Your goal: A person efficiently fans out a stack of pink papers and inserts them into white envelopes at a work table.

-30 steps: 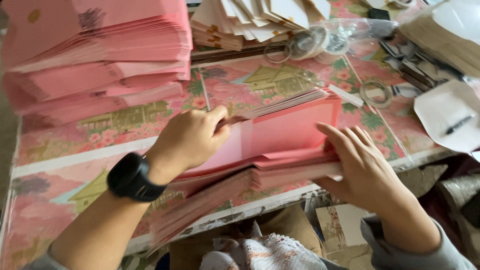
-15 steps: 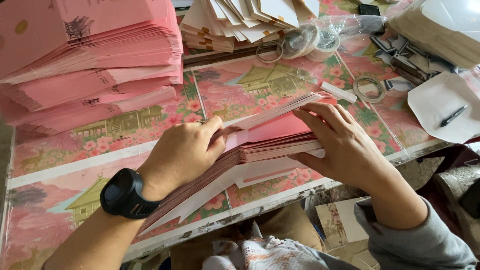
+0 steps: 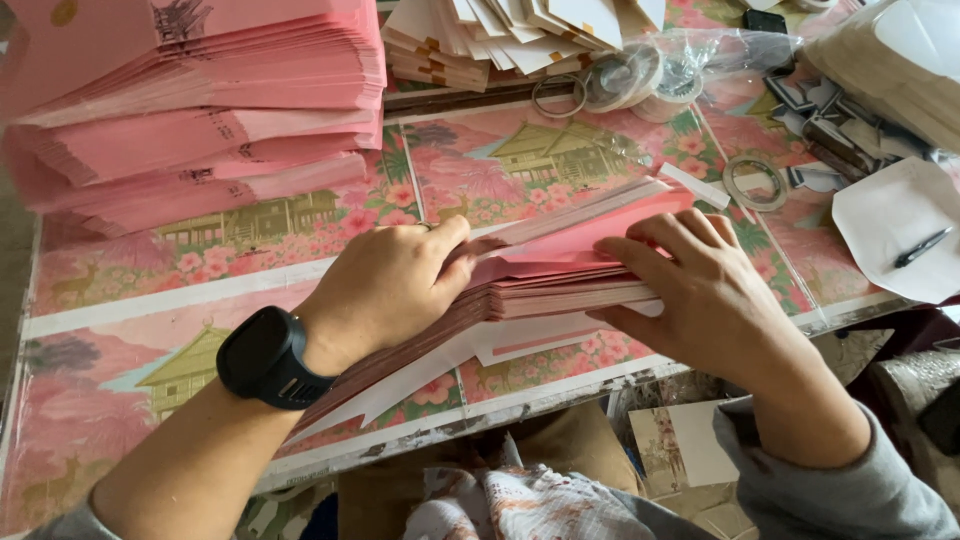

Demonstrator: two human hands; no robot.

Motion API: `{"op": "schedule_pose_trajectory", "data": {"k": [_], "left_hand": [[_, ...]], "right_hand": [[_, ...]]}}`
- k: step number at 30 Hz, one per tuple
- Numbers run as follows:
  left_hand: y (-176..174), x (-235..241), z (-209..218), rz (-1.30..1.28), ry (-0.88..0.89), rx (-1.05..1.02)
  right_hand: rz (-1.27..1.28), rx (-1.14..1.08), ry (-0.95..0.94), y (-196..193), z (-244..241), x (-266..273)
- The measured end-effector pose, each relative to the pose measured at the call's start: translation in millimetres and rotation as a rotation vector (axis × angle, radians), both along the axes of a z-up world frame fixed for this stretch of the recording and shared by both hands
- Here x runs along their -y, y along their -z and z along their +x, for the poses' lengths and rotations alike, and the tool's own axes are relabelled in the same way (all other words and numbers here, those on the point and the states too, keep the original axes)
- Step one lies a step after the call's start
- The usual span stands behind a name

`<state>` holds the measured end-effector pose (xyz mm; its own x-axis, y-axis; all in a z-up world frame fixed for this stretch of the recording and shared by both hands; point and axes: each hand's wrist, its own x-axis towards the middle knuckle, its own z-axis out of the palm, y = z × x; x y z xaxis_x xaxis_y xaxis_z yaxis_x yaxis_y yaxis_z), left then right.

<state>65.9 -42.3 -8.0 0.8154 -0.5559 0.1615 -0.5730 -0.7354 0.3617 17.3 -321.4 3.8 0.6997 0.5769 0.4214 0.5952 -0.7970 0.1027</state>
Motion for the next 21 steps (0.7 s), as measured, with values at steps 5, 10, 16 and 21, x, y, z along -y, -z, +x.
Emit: {"op": "schedule_pose_trajectory", "data": {"k": [5, 10, 16, 21], "left_hand": [[10.2, -2.0, 3.8, 0.002, -0.022, -0.011], [23.6, -9.4, 17.8, -0.037, 0.006, 0.035], [-11.4, -4.5, -4.3, 0.03, 0.104, -0.075], [-6.5, 12.1, -38.1, 0.046, 0.186, -0.066]], "right_hand": [[0.038, -0.098, -0.073, 5.9, -1.2, 9.0], [0.089, -0.129, -0.188, 4.0, -15.8, 15.4], [0.116, -0.077, -0.118, 12.9, -11.1, 27.3], [0.085, -0.012, 0.056, 18.3, 5.7, 18.6]]}}
